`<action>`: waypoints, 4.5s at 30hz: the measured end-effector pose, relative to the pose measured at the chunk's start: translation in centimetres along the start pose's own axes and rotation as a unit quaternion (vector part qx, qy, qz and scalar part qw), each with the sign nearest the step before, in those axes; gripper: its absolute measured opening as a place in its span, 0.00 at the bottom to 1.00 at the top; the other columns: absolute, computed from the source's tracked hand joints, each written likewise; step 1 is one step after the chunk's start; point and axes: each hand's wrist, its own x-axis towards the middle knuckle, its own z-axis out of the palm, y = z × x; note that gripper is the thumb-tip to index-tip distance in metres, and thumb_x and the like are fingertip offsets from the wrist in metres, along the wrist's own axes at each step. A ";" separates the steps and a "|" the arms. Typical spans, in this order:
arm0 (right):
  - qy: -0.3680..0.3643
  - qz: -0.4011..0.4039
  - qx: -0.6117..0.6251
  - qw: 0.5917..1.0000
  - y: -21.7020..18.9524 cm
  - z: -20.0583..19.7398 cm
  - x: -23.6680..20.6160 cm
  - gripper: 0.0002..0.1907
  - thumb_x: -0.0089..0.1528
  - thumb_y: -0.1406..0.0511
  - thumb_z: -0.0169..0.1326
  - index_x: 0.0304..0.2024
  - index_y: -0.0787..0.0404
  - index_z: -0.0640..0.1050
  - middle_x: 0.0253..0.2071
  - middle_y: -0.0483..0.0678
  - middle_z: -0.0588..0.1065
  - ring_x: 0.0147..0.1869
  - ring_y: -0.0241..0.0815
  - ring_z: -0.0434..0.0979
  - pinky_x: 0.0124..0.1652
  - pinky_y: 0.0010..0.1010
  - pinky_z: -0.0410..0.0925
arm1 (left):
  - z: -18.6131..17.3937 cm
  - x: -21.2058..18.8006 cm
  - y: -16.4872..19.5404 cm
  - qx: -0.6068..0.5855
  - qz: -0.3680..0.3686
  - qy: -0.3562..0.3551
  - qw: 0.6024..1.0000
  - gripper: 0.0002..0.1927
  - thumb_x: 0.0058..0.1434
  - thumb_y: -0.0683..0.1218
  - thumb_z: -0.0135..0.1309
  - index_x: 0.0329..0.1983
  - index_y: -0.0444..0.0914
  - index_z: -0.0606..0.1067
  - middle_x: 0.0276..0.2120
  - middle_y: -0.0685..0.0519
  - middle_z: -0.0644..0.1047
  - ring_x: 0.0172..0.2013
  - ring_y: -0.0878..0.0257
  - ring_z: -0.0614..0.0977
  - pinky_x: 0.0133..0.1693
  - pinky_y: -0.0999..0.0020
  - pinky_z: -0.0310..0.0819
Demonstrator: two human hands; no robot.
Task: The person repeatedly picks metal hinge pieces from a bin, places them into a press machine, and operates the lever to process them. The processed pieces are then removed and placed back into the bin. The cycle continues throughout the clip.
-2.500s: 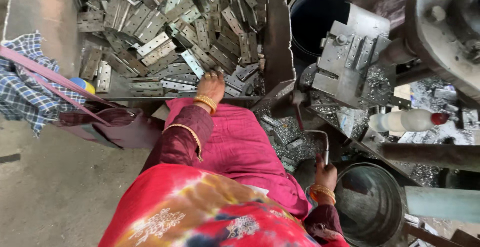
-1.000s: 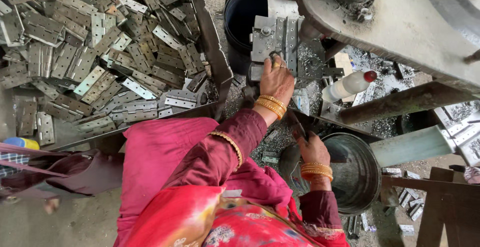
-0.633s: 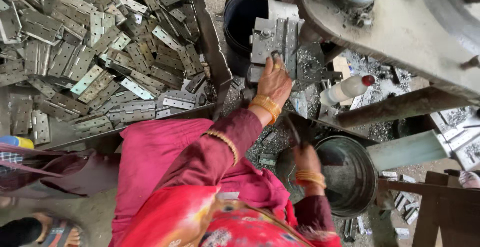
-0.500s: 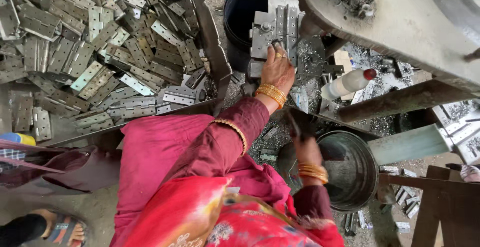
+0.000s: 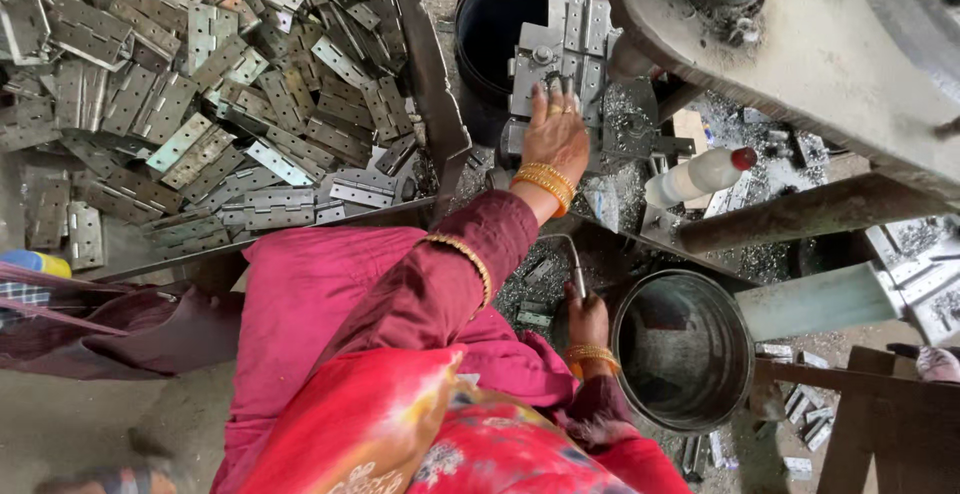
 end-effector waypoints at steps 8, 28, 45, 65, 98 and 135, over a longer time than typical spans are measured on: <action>-0.063 0.016 -0.018 0.998 -0.5 -0.9 0.1 0.33 0.62 0.41 0.49 0.44 0.65 0.81 0.34 0.70 0.76 0.41 0.73 0.76 0.38 0.53 0.68 | -0.9 1.2 -0.6 0.000 0.016 -0.092 0.996 0.20 0.69 0.50 0.39 0.60 0.44 0.75 0.76 0.50 0.53 0.74 0.45 0.53 0.68 0.40 0.28; -0.067 0.007 0.001 0.998 -5.2 -5.5 -1.2 0.26 0.60 0.49 0.53 0.54 0.55 0.79 0.47 0.62 0.78 0.55 0.65 0.76 0.50 0.49 0.69 | 0.6 -4.4 -1.4 -0.185 0.119 0.060 0.974 0.19 0.75 0.53 0.48 0.64 0.42 0.71 0.62 0.45 0.74 0.66 0.52 0.71 0.74 0.44 0.47; -0.058 0.000 0.007 0.998 -8.2 -6.9 -2.9 0.27 0.62 0.46 0.51 0.52 0.56 0.80 0.45 0.63 0.78 0.54 0.67 0.75 0.48 0.48 0.69 | -0.9 -4.6 0.9 -0.148 0.087 0.094 0.981 0.11 0.65 0.48 0.54 0.48 0.40 0.81 0.43 0.49 0.81 0.47 0.58 0.79 0.54 0.58 0.64; -0.037 -0.076 -0.113 0.990 -6.8 -8.4 -0.8 0.25 0.63 0.48 0.49 0.48 0.61 0.77 0.44 0.65 0.77 0.51 0.68 0.76 0.47 0.54 0.68 | -0.1 -3.9 1.2 -0.044 0.050 -0.001 0.998 0.10 0.58 0.48 0.55 0.37 0.41 0.83 0.48 0.51 0.79 0.58 0.55 0.68 0.54 0.59 0.58; -0.014 -0.002 0.021 1.000 -2.8 -1.8 -1.8 0.29 0.64 0.43 0.50 0.46 0.61 0.81 0.40 0.67 0.77 0.48 0.69 0.76 0.42 0.52 0.69 | 0.3 -1.9 0.8 -0.035 -0.017 0.079 0.996 0.14 0.63 0.50 0.49 0.43 0.42 0.83 0.61 0.46 0.74 0.64 0.49 0.66 0.61 0.49 0.53; -0.023 -0.023 -0.046 0.998 -0.8 -1.2 -0.5 0.31 0.66 0.43 0.49 0.36 0.64 0.82 0.35 0.67 0.77 0.43 0.70 0.77 0.38 0.54 0.68 | -2.0 1.7 0.9 0.050 -0.018 -0.001 0.999 0.22 0.66 0.51 0.40 0.58 0.42 0.76 0.70 0.47 0.64 0.69 0.46 0.60 0.67 0.40 0.35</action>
